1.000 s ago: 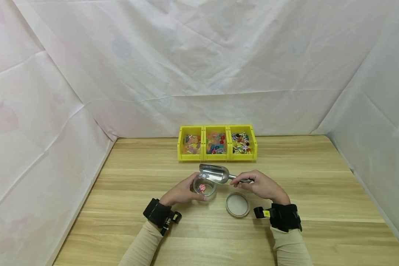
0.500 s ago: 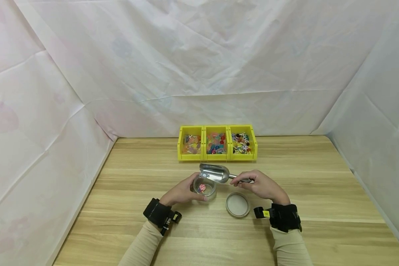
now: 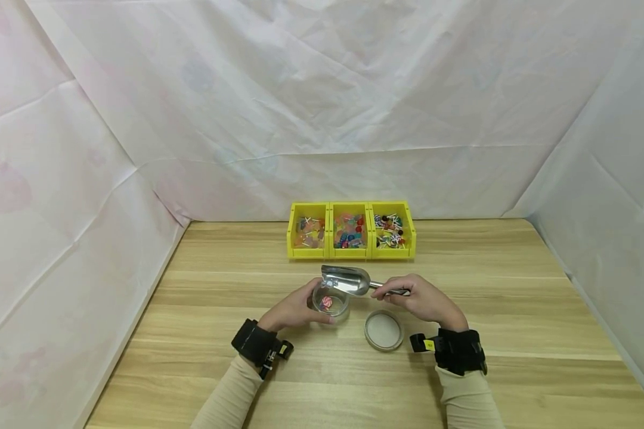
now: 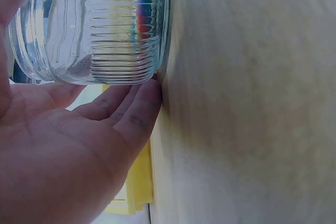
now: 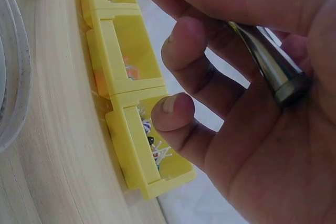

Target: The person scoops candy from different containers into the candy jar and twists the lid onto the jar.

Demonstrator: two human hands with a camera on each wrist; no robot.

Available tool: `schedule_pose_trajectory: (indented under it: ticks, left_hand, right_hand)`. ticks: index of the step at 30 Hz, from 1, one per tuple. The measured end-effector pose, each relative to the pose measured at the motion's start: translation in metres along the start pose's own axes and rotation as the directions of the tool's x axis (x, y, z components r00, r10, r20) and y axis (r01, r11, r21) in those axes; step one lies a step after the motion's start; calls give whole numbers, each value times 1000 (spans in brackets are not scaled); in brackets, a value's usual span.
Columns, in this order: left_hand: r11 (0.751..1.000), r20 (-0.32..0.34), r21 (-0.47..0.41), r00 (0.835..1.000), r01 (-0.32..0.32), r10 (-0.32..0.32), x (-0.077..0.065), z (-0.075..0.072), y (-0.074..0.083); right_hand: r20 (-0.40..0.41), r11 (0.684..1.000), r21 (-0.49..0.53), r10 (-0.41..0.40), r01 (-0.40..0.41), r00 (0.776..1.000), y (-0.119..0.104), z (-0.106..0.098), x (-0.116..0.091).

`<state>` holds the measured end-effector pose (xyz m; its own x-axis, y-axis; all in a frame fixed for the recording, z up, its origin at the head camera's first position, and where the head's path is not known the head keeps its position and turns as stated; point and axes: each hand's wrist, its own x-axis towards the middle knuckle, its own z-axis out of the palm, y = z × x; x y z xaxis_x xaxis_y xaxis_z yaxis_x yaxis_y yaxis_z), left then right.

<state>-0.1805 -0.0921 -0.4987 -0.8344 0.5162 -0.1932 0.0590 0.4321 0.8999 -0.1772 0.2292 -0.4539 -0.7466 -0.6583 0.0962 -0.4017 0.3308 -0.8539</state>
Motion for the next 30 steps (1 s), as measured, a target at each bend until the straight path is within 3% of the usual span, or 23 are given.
schedule_pose_trajectory:
  ticks: [30]
  left_hand:
    - [999, -2, -41, 1000, -7, 7, -1, 1, 1]
  right_hand:
    - [-18, 1000, -29, 8, -9, 1000, -1, 1, 0]
